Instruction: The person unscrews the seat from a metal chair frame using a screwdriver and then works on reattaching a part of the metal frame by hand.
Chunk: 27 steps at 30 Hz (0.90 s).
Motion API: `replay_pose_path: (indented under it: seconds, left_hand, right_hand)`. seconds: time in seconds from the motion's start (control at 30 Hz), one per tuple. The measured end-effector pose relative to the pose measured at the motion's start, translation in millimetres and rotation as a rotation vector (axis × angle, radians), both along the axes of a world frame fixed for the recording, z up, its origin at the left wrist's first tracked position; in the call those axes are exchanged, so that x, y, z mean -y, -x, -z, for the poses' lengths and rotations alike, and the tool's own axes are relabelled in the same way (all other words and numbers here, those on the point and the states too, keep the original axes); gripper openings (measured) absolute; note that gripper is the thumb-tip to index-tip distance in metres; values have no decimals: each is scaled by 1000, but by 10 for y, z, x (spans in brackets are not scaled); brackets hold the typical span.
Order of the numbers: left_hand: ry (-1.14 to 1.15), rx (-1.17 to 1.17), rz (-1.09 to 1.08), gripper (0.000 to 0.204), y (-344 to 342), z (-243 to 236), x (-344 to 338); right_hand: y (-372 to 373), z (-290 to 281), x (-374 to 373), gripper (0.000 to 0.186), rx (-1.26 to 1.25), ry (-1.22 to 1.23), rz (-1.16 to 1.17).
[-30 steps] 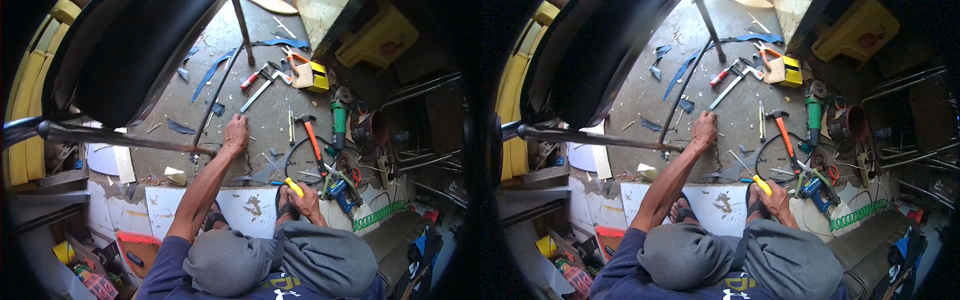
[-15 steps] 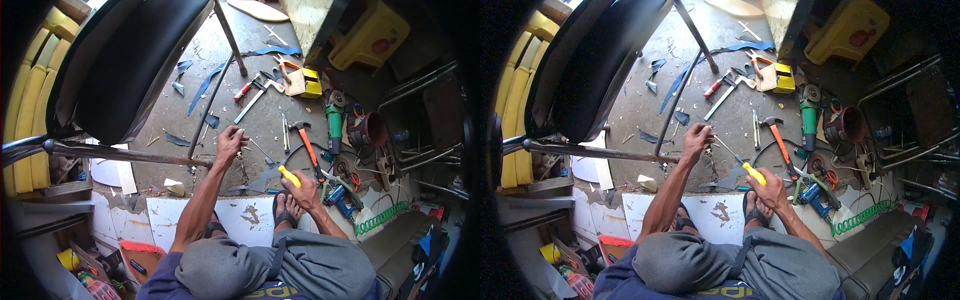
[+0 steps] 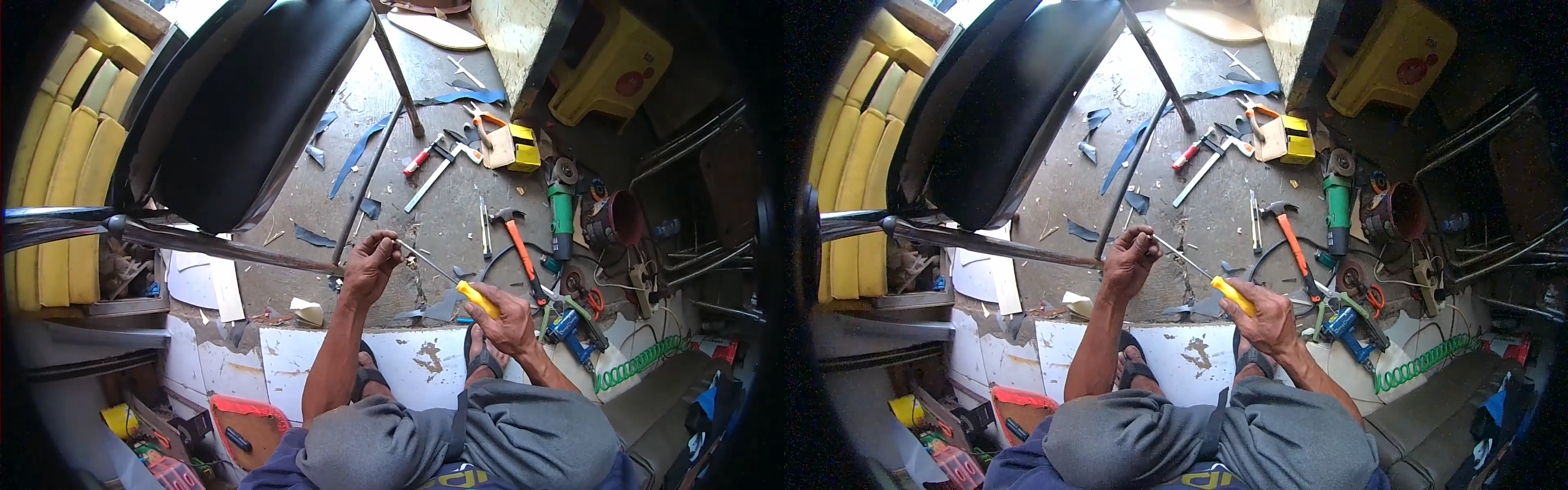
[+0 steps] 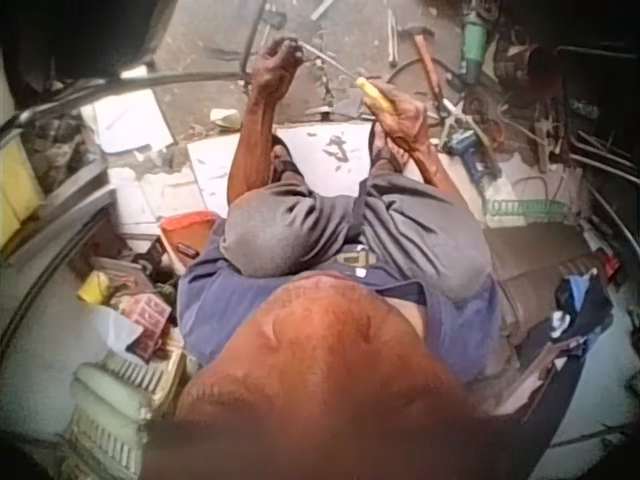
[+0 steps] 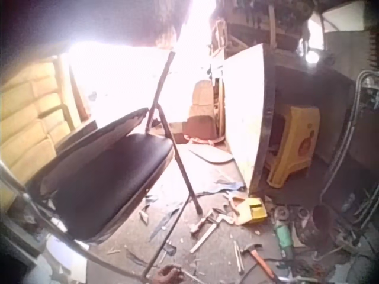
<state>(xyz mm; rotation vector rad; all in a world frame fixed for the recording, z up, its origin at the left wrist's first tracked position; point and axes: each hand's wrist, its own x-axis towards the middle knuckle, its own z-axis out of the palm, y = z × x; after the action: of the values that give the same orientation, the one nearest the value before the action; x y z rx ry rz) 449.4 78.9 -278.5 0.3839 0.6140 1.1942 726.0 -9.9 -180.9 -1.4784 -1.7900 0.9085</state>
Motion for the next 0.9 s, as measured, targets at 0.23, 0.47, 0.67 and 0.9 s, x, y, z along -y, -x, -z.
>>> replay_pose_path:
  seconds: [0.23, 0.47, 0.67, 0.9]
  left_hand:
    - [-97, -170, 13, 19, 70, -74, 23]
    - [-268, -672, 62, 21, 210, -268, -15]
    - [-301, -781, 95, 19, 214, -351, -17]
    - [-530, -1221, 465, 17, 329, -801, -177]
  right_hand:
    - [21, -11, -11, 40, 26, -2, -36]
    - [-15, -82, -32, 40, 14, 92, -59]
    - [-12, -67, -12, 39, 32, 14, -67]
    - [-22, 131, 116, 37, -160, 310, -65]
